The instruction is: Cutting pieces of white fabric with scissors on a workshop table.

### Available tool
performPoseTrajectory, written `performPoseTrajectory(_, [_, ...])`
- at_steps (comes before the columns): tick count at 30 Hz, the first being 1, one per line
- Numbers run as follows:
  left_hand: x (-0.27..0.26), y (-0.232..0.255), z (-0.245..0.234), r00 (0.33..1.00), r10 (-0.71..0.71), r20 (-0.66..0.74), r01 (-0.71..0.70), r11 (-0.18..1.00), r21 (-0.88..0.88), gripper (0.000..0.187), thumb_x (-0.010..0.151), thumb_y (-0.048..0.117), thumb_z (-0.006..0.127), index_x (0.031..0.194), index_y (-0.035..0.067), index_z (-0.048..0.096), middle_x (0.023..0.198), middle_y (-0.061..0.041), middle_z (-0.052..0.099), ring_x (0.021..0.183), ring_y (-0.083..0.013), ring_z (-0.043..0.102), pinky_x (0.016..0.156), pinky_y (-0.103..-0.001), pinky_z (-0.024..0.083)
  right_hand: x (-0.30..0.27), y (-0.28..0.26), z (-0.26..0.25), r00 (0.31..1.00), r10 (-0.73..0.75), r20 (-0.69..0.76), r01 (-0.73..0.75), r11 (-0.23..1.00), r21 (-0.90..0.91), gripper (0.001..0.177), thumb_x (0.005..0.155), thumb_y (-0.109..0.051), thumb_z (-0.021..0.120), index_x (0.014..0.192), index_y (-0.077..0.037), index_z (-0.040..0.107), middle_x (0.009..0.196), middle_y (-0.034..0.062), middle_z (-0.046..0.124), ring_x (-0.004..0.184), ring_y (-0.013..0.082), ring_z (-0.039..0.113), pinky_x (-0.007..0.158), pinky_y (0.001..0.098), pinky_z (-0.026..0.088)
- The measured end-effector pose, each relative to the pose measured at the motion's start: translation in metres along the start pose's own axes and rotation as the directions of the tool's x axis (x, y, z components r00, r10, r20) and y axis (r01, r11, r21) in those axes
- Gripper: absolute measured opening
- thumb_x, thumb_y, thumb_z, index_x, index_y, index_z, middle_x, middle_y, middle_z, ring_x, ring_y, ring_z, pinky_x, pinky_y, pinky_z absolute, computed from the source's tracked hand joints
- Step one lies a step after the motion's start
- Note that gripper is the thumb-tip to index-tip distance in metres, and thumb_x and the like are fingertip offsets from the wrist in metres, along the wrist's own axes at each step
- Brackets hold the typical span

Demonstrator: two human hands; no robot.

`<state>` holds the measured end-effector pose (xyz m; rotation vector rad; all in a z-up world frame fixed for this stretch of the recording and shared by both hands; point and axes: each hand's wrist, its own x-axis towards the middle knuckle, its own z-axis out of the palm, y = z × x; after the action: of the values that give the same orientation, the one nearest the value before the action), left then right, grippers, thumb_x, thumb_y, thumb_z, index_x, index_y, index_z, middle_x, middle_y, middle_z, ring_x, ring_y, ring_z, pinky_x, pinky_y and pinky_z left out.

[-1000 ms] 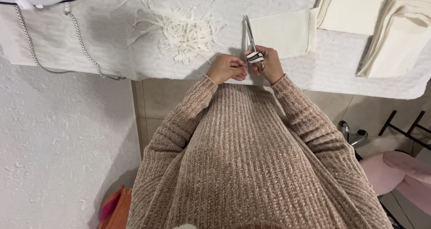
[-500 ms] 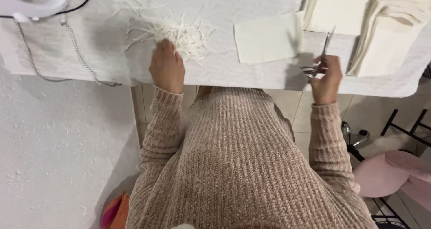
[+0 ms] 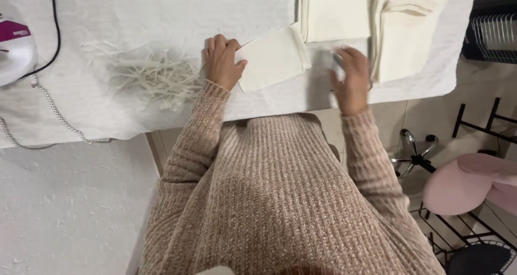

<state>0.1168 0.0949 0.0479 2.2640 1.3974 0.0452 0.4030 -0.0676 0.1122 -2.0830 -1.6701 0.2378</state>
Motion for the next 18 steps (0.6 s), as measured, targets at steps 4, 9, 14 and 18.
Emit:
performPoseTrajectory(4, [-0.012,0.019,-0.016,1.0,-0.008,0.008,0.008,0.992,-0.123,0.016,0.08,0.014,0.081,0.089,0.019,0.068,0.11,0.001,0.059,0.111,-0.0263,0.05,0.1,-0.047,0.039,0.103,-0.051,0.038,0.884,-0.468,0.019,0.446,0.852,0.274,0.059,0.076,0.001,0.09,0.129,-0.009,0.065,0.134,0.0066,0.069,0.128,0.026,0.061,0.118,0.0466,0.039])
performPoseTrajectory(9, [-0.027,0.051,-0.092,0.995,0.047,-0.085,-0.089,0.784,-0.614,0.022,0.085,-0.001,0.074,0.102,0.005,0.063,0.097,-0.005,0.074,0.084,-0.0184,0.07,0.075,-0.029,0.055,0.158,-0.004,0.102,0.472,-0.672,0.571,0.725,0.664,0.182,0.066,0.07,-0.051,0.08,0.129,-0.023,0.069,0.128,-0.0017,0.071,0.126,0.0262,0.052,0.11,0.0499,0.029])
performPoseTrajectory(14, [0.034,0.02,-0.108,0.982,-0.09,-0.164,-0.045,0.737,-0.674,0.019,0.092,0.003,0.071,0.102,0.012,0.058,0.081,0.001,0.063,0.054,-0.0079,0.047,0.047,-0.02,0.041,0.229,0.011,0.052,0.577,-0.656,0.486,0.185,0.684,0.705,0.023,0.081,-0.02,0.082,0.097,-0.011,0.069,0.112,0.0079,0.07,0.105,0.024,0.063,0.094,0.0363,0.054])
performPoseTrajectory(18, [0.142,-0.009,-0.12,0.906,-0.005,-0.424,-0.322,0.643,-0.695,0.026,0.108,0.013,0.061,0.133,0.01,0.056,0.065,0.008,0.04,0.048,-0.0073,0.032,0.039,-0.023,0.027,0.307,0.023,0.042,0.839,-0.295,0.458,-0.192,0.626,0.756,0.024,0.104,-0.017,0.073,0.089,-0.014,0.055,0.078,0.0007,0.064,0.052,0.0045,0.044,0.045,0.0169,0.038])
